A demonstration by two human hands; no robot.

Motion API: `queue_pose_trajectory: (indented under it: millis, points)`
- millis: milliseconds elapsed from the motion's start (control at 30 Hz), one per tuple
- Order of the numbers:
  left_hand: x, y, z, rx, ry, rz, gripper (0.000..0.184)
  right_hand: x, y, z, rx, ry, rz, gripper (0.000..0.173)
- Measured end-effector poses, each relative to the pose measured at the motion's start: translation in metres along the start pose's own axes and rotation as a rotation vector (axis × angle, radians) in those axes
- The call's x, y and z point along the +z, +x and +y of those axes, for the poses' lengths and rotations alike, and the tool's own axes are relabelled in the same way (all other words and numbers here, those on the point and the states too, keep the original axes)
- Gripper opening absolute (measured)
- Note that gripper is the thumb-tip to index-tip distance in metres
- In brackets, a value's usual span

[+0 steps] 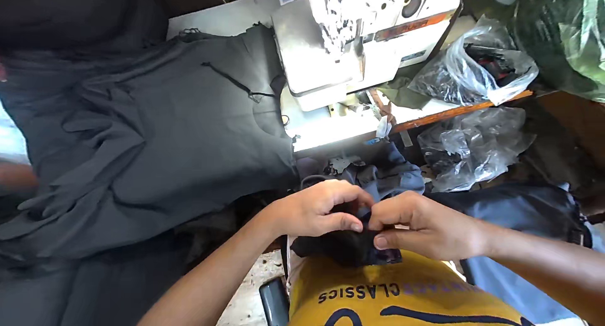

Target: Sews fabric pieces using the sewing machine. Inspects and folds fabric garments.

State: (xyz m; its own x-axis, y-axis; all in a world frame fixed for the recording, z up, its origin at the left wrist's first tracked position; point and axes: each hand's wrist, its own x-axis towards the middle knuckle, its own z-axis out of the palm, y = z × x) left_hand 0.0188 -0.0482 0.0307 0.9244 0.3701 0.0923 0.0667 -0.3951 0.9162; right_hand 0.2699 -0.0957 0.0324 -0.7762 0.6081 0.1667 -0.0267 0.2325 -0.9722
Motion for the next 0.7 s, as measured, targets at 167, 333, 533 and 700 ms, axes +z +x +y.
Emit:
queue_pose_trajectory:
  millis: [167,333,533,700]
  points:
    - [0.011,0.007,0.011,0.110,0.111,0.013,0.031,-0.006,-0.009,-0.001,-0.029,-0.047,-0.056,0.022]
    - [0.018,0.005,0.028,0.006,0.395,0.107,0.025,-0.017,0.000,-0.016,0.078,-0.319,-0.130,0.023]
    - [0.029,0.004,0.043,-0.041,0.688,0.254,0.025,-0.011,0.017,-0.024,0.290,-0.370,-0.169,0.020]
    - [0.031,0.001,0.058,-0.024,0.790,0.213,0.030,-0.001,0.013,-0.013,0.040,-0.350,-0.083,0.021]
